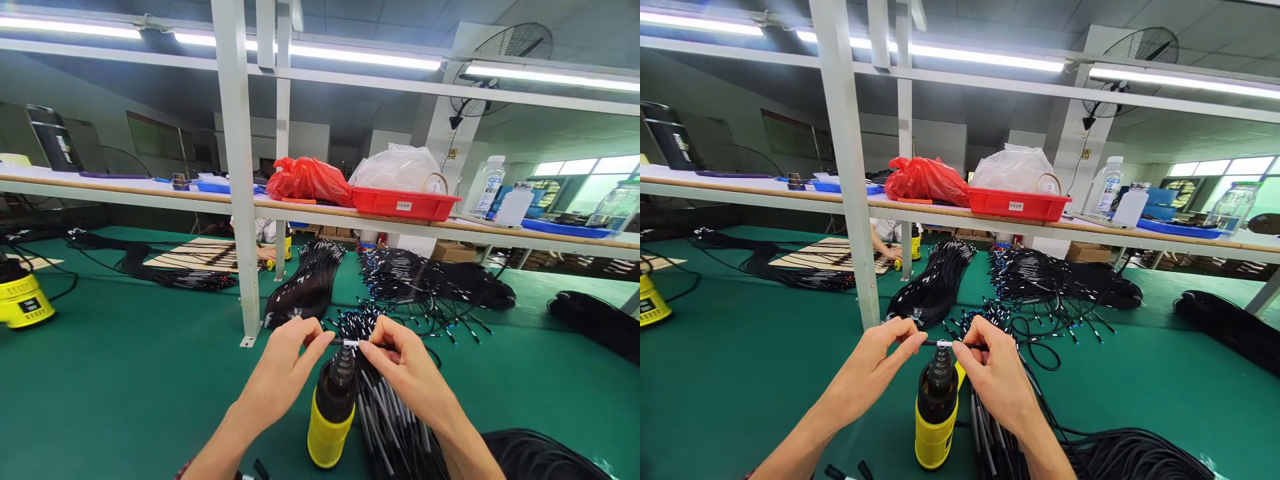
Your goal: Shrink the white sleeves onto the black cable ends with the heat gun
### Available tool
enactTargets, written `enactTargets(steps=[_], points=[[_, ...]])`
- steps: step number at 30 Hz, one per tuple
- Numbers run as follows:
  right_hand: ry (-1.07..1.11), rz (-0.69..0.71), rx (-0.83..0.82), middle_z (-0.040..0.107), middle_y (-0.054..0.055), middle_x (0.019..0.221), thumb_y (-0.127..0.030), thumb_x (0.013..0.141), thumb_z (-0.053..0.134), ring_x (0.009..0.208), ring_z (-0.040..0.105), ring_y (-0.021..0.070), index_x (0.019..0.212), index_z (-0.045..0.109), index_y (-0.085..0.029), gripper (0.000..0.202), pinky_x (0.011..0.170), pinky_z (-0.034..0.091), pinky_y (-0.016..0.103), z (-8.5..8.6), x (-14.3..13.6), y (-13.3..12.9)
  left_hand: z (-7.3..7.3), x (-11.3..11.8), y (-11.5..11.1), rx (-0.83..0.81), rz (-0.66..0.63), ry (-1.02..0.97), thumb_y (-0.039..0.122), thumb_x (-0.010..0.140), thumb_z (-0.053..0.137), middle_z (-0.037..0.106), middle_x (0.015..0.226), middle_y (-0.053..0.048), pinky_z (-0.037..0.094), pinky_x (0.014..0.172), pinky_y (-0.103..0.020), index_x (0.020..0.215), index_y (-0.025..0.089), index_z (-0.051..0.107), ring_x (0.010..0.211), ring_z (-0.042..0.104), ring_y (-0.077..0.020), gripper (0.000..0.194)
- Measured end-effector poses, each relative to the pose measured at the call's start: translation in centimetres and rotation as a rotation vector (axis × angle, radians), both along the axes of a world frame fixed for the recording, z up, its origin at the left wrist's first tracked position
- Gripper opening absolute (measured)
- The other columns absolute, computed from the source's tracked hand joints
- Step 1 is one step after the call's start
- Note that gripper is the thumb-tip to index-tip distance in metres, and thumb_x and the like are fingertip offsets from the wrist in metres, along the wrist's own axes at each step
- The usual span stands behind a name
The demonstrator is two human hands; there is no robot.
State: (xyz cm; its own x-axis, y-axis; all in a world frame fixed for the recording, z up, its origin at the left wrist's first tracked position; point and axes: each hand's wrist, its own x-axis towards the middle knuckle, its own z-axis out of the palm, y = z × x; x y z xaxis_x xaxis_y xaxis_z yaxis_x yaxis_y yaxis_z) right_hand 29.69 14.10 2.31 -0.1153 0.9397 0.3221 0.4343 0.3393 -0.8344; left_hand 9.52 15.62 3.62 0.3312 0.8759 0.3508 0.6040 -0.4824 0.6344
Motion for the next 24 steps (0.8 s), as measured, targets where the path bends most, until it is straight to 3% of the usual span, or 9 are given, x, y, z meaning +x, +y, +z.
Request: enactTargets(steps=[24], points=[[-0.019, -0.028, -0.015, 0.045, -0.004, 0.067, -0.034, 0.088, 0.055, 0.06, 0.037, 0.012, 0.071, 0.042, -0.021, 0.025, 0.053, 0.029, 0.023, -0.14, -0.03, 0.37, -0.06, 0.09, 0.38, -0.073, 0.013, -0.069, 0.041, 0.093, 0.048, 0.058, 0.08, 0.002, 0.038, 0.074, -0.03, 0.076, 0.021, 0.051, 0.081, 0.051, -0.0178, 0.027]])
